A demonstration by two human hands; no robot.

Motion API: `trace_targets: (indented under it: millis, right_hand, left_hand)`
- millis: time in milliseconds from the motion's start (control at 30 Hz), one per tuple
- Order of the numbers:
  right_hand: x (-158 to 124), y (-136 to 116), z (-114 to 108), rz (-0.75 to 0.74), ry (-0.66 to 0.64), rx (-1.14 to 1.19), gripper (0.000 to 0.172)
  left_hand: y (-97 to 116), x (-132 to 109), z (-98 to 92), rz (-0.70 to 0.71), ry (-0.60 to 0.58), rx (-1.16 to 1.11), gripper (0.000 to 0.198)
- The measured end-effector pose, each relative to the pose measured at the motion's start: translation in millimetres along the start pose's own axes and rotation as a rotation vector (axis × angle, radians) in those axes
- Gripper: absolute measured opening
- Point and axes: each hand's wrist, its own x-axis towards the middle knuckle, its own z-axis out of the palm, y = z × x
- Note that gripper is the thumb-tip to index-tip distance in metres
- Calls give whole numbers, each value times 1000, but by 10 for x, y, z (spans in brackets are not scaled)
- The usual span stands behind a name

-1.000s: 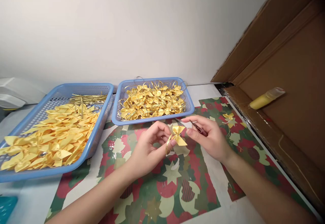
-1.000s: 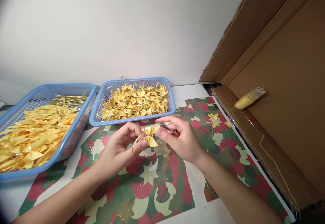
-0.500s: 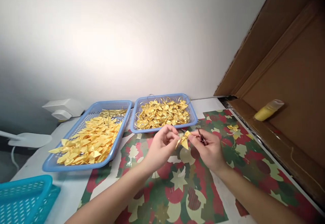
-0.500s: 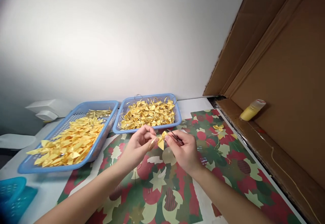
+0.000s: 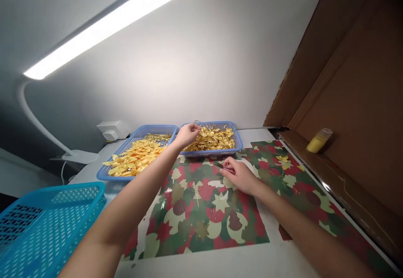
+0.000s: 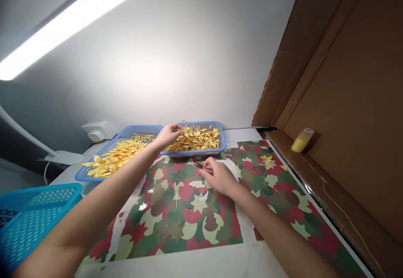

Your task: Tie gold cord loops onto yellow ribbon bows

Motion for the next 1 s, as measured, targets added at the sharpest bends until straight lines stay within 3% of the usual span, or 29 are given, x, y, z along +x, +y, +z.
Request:
trace_targets:
  millis: [133,267,367,467,600,700,800,900,1000]
  right_hand:
    - [-160,50,173,-45,-110,-319,10]
    - [-252,204,269,-229,-15,-402,9]
    - [-259,289,293,-272,62,-412,11]
    - [-251,336,305,-289,117,-423,11]
    - [-232,411,311,-270,181,-392,11]
    - [-204,471,303,-243,210,-359,10]
    - [-176,496,281,-209,237,-346,11]
    - [-167,480,254,-186,256,-349,13]
    - [-179,396,274,-155,288,-366,15]
  left_hand:
    - [104,89,234,14,-13,6,21]
    - [398,154,634,70,-78,81,18]
    - [563,166,845,96,-61,202,9]
    - [655,125,842,180,56,300,11]
    - [658,-65,547,303,194,374,20]
    - [488,-396,261,478,247,440,19]
    - [132,-889,56,573,147,467,14]
    - [-305,-1385,-8,533,45,433,14]
    - [-641,-1705,37,473,96,370,19]
